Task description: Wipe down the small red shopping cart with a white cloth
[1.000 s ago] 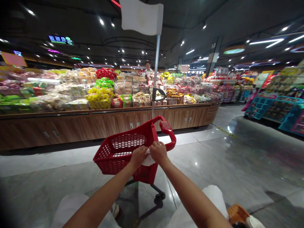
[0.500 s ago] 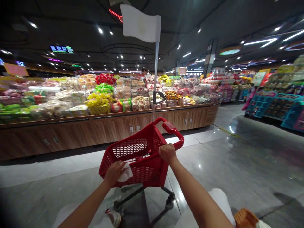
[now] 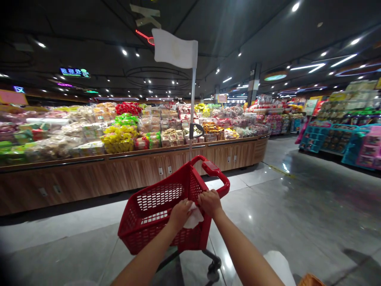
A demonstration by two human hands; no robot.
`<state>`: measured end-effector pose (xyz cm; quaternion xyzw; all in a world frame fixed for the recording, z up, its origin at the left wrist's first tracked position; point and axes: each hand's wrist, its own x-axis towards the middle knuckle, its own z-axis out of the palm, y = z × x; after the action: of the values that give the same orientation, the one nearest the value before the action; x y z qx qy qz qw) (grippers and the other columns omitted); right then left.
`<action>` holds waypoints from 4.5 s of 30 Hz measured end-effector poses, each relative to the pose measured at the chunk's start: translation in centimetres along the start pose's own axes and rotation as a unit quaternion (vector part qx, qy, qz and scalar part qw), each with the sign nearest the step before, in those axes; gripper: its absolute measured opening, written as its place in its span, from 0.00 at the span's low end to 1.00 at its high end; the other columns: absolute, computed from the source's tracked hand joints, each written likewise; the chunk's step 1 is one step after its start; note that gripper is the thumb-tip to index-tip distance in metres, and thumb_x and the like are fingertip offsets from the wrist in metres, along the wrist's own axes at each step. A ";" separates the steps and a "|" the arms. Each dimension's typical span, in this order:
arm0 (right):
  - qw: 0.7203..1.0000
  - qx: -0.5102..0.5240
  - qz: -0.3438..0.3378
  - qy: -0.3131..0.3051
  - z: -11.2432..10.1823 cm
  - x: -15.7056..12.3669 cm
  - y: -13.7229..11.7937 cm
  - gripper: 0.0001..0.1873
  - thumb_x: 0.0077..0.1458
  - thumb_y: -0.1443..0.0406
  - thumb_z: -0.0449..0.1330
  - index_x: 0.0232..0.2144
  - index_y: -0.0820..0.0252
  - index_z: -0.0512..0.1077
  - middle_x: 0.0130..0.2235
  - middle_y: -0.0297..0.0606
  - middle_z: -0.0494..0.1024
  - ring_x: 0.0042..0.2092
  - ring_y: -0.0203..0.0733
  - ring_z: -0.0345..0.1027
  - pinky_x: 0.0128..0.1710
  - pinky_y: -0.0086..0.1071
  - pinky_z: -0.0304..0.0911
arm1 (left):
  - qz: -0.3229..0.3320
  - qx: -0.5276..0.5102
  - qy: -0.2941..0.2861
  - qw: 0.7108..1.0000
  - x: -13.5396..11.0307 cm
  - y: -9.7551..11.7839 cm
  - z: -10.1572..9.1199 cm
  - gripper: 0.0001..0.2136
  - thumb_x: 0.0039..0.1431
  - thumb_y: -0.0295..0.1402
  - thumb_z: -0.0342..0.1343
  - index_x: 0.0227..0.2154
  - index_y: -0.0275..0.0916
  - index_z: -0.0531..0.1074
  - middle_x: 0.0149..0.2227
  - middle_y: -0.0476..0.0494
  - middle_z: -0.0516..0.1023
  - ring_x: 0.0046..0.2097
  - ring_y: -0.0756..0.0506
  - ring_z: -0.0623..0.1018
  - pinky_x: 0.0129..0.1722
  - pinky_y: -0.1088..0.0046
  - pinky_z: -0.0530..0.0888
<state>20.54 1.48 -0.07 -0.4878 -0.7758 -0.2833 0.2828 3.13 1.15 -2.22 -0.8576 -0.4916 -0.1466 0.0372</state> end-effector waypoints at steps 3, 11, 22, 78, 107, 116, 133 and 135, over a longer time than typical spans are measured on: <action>0.999 -0.003 0.000 -0.035 0.1 0.1 1.4 0.15 0.59 0.66 0.54 0.21 0.58 0.71 0.24 0.33 0.76 0.30 0.36 0.66 0.36 0.34 0.45 | -0.022 0.035 -0.022 0.999 -3.9 -4.5 -0.3 0.10 0.61 0.32 0.53 0.45 0.41 0.68 0.44 0.42 0.74 0.46 0.43 0.74 0.44 0.66 0.71; 0.983 -0.004 0.008 -0.183 0.7 1.8 5.3 0.16 0.62 0.67 0.49 0.29 0.59 0.75 0.33 0.40 0.79 0.37 0.42 0.70 0.46 0.35 0.51 | -0.060 0.091 -0.054 0.993 -13.9 -14.4 -1.4 0.11 0.60 0.30 0.52 0.45 0.40 0.70 0.47 0.41 0.75 0.49 0.43 0.74 0.48 0.67 0.72; 0.959 0.219 0.003 -0.179 5.1 -1.2 -11.0 0.12 0.62 0.67 0.49 0.34 0.60 0.73 0.36 0.37 0.77 0.43 0.41 0.68 0.60 0.41 0.43 | -0.104 0.053 -0.044 0.992 -6.9 -4.7 0.4 0.12 0.61 0.29 0.51 0.47 0.37 0.68 0.46 0.39 0.75 0.47 0.41 0.75 0.46 0.65 0.72; 0.954 0.151 0.143 -0.217 1.8 -7.5 -7.4 0.13 0.59 0.68 0.51 0.30 0.59 0.75 0.34 0.45 0.78 0.41 0.49 0.67 0.57 0.49 0.44 | 0.074 0.002 0.015 0.997 -7.2 -7.6 5.6 0.11 0.59 0.24 0.51 0.43 0.38 0.73 0.50 0.40 0.74 0.52 0.42 0.71 0.55 0.61 0.70; 0.934 0.304 0.114 -0.152 1.2 -12.8 -2.2 0.29 0.65 0.55 0.39 0.21 0.56 0.72 0.23 0.33 0.70 0.30 0.38 0.63 0.47 0.39 0.51 | 0.174 -0.022 -0.067 0.982 -1.7 -12.4 -1.8 0.16 0.62 0.25 0.46 0.49 0.45 0.70 0.52 0.46 0.71 0.54 0.47 0.68 0.55 0.66 0.67; 0.933 0.217 0.167 -0.235 2.2 -6.0 -10.0 0.15 0.63 0.59 0.48 0.43 0.57 0.71 0.39 0.42 0.79 0.39 0.44 0.72 0.34 0.32 0.56 | 0.139 0.023 -0.040 0.989 -3.8 -8.9 -1.3 0.25 0.52 0.34 0.59 0.54 0.42 0.65 0.56 0.38 0.65 0.58 0.38 0.64 0.58 0.56 0.62; 0.928 0.136 0.122 -0.326 0.3 -4.3 -7.1 0.16 0.66 0.60 0.43 0.39 0.57 0.70 0.39 0.40 0.79 0.40 0.42 0.73 0.34 0.29 0.57 | 0.093 0.213 -0.002 0.973 -8.2 -17.4 -8.6 0.07 0.56 0.37 0.60 0.34 0.39 0.74 0.36 0.43 0.75 0.41 0.43 0.75 0.41 0.68 0.69; 0.928 0.140 0.123 -0.324 0.2 -4.3 -7.4 0.16 0.66 0.60 0.44 0.40 0.57 0.70 0.38 0.40 0.79 0.40 0.42 0.73 0.34 0.29 0.57 | 0.073 0.201 -0.011 0.977 -8.0 -15.4 -7.2 0.08 0.56 0.37 0.60 0.34 0.39 0.73 0.36 0.42 0.75 0.41 0.42 0.75 0.40 0.68 0.70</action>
<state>15.30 -3.67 -4.53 -0.5997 -0.7911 0.0381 0.1142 -15.36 0.88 1.11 -0.8676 -0.4478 -0.0323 0.2137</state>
